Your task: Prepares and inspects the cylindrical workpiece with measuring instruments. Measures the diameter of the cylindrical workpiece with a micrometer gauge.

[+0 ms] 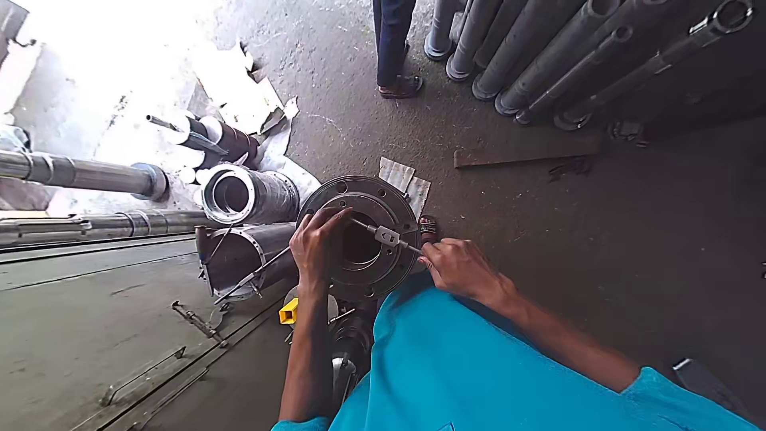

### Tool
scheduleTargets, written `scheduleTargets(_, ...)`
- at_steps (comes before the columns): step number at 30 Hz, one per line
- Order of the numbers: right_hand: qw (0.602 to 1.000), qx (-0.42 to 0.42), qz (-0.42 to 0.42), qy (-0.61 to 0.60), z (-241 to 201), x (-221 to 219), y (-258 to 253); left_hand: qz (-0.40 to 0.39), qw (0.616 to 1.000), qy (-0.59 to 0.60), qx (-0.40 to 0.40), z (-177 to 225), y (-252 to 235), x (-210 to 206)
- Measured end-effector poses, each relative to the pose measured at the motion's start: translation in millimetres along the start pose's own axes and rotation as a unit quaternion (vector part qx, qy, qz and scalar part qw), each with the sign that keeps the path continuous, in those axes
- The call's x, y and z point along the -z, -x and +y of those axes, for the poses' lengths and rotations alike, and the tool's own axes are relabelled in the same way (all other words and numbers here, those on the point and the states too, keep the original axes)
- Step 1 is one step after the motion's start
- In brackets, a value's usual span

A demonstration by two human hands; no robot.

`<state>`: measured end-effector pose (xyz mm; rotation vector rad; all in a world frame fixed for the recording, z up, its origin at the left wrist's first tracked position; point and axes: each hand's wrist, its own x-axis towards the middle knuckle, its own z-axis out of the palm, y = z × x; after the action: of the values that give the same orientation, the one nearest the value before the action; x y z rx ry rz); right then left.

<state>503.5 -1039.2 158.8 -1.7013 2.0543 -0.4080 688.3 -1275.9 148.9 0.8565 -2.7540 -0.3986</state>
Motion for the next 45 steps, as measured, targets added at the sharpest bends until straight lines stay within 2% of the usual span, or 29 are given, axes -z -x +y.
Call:
scheduleTargets(4, 0.993, -0.003, -0.115, -0.023, 43.7, 29.0, -36.1, -0.002, 1.000, 0.012, 0.029, 4.2, 32.4, 2.3)
scheduleTargets(8, 0.995, 0.059, -0.029, -0.074, 75.7, 38.8, -103.4, 0.005, 0.991, 0.098, 0.087, 40.8, 90.5, -2.4)
scheduleTargets(11, 0.986, 0.124, -0.036, -0.106, 71.6, 42.8, -136.0, 0.041, 0.974, 0.177, 0.137, 70.7, 109.2, -14.7)
scheduleTargets(13, 0.987, 0.106, -0.082, -0.085, 69.0, 53.8, -135.1, 0.065, 0.948, 0.242, 0.196, 75.2, 102.7, -15.9)
scheduleTargets(15, 0.986, 0.067, -0.137, -0.061, 68.1, 61.0, -113.7, 0.087, 0.896, 0.356, 0.250, 66.3, 88.8, -17.4)
scheduleTargets(18, 0.960, 0.038, -0.247, -0.127, 58.7, 61.5, -76.9, 0.079, 0.827, 0.470, 0.297, 42.3, 47.2, -18.1)
scheduleTargets(20, 0.928, 0.007, -0.319, -0.194, 39.6, 50.0, -59.1, 0.024, 0.829, 0.471, 0.300, 38.9, 12.0, -10.3)
scheduleTargets(22, 0.892, -0.031, -0.362, -0.268, 20.2, 31.0, -48.6, -0.045, 0.864, 0.417, 0.279, 45.9, -14.0, -0.7)
scheduleTargets(24, 0.859, -0.056, -0.373, -0.347, 0.6, 8.2, -47.7, -0.101, 0.912, 0.336, 0.212, 53.9, -37.3, 2.2)
scheduleTargets(26, 0.821, -0.108, -0.326, -0.456, -34.3, -20.3, -47.5, -0.182, 0.943, 0.252, 0.121, 65.1, -66.4, -2.0)
scheduleTargets(27, 0.802, -0.136, -0.285, -0.507, -53.4, -31.7, -51.3, -0.227, 0.947, 0.218, 0.056, 73.6, -80.4, -3.7)
scheduleTargets(29, 0.756, -0.187, -0.215, -0.589, -85.9, -46.3, -65.3, -0.307, 0.931, 0.189, -0.062, 86.9, -96.7, -3.4)
scheduleTargets(31, 0.739, -0.203, -0.224, -0.602, -92.4, -45.4, -75.1, -0.330, 0.915, 0.201, -0.117, 84.0, -96.2, -1.8)
scheduleTargets(33, 0.782, -0.132, -0.290, -0.535, -74.4, -34.8, -69.5, -0.285, 0.926, 0.234, -0.079, 68.9, -71.6, 9.3)
scheduleTargets(34, 0.816, -0.083, -0.306, -0.483, -60.7, -23.6, -65.9, -0.230, 0.938, 0.257, -0.038, 60.6, -51.9, 17.4)
scheduleTargets(35, 0.856, -0.034, -0.279, -0.435, -45.3, -11.8, -63.2, -0.181, 0.948, 0.262, -0.001, 49.4, -35.3, 19.5)
scheduleTargets(36, 0.890, 0.009, -0.216, -0.401, -32.1, 0.6, -59.6, -0.143, 0.952, 0.268, 0.034, 37.0, -15.9, 18.1)
scheduleTargets(38, 0.941, 0.059, -0.016, -0.334, -9.1, 19.7, -60.4, -0.111, 0.947, 0.286, 0.099, 18.9, 31.6, 15.8)
scheduleTargets(39, 0.954, 0.069, 0.067, -0.284, 5.8, 29.0, -70.1, -0.111, 0.942, 0.292, 0.122, 15.3, 51.6, 14.4)
scheduleTargets(40, 0.963, 0.074, 0.114, -0.235, 20.4, 36.6, -81.9, -0.121, 0.936, 0.299, 0.141, 16.0, 69.3, 13.9)
scheduleTargets(42, 0.978, 0.086, 0.111, -0.153, 44.2, 45.9, -104.8, -0.127, 0.925, 0.312, 0.173, 27.3, 92.8, 12.3)
scheduleTargets(45, 0.990, 0.101, -0.008, -0.097, 64.2, 46.5, -123.4, -0.089, 0.939, 0.283, 0.175, 43.0, 98.4, 5.7)
